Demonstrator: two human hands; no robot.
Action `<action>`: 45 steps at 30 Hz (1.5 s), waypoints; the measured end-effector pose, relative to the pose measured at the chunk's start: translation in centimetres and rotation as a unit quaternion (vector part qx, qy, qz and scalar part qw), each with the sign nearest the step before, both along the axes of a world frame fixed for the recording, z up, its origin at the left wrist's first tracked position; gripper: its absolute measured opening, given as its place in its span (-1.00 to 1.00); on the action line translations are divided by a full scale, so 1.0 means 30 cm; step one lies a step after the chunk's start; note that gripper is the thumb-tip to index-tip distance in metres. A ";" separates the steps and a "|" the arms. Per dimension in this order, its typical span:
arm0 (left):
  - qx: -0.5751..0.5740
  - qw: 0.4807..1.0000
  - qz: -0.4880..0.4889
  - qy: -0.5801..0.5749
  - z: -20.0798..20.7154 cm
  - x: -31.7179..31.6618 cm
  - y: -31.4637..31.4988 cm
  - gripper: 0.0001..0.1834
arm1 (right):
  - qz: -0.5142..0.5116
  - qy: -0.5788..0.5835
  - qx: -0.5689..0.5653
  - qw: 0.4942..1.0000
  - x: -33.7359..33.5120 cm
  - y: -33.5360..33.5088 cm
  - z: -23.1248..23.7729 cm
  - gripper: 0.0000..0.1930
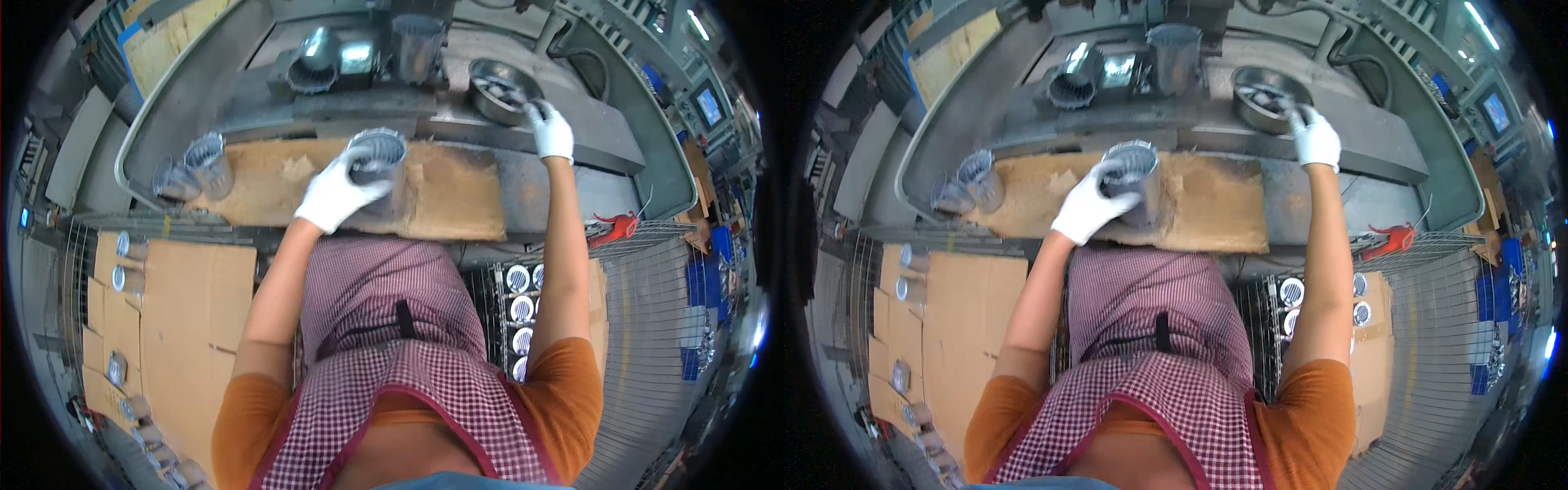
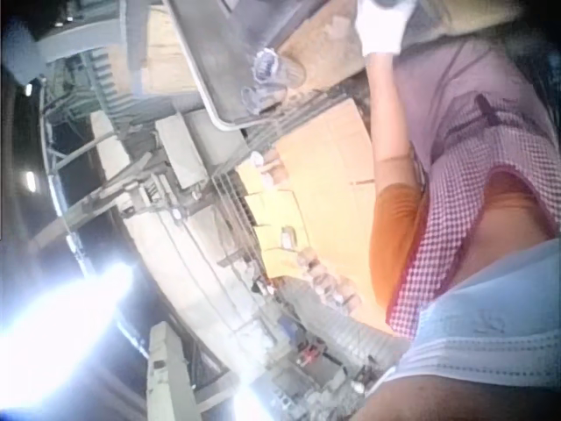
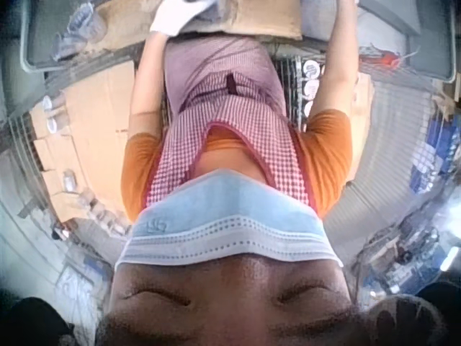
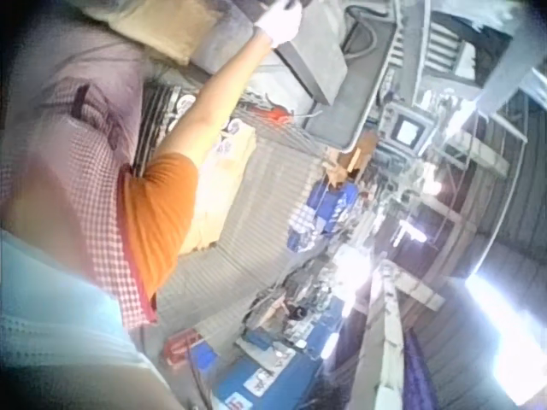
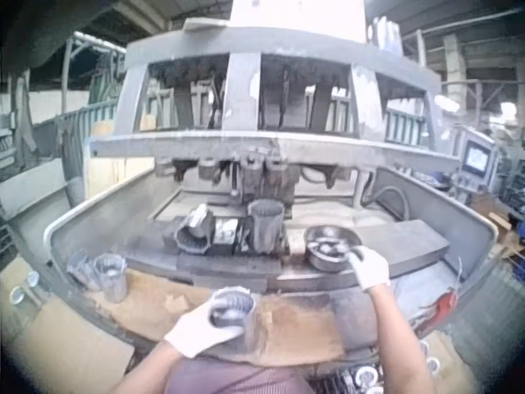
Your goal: The worker processes metal heat sink components using a screwdriver and moves them between a workbench and a storage crate.
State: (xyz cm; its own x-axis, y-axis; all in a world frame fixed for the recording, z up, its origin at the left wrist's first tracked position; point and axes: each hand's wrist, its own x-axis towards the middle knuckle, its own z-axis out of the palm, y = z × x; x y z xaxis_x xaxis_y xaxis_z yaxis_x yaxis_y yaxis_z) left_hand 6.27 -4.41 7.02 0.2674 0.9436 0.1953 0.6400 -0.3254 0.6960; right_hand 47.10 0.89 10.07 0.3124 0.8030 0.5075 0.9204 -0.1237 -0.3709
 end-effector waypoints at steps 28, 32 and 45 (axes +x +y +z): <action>0.235 0.922 -0.299 -0.068 0.106 0.225 -0.406 -0.35 | 0.310 0.845 -0.069 0.430 -0.477 -0.797 -0.173 0.20; 0.081 0.948 -0.305 0.036 0.130 0.370 -0.455 0.04 | 0.346 0.901 0.008 0.261 -0.387 -0.846 -0.304 -0.41; 0.195 0.920 -0.327 0.092 0.015 0.929 -0.296 -0.17 | -0.319 0.653 0.084 0.682 0.440 -1.403 -0.616 -0.21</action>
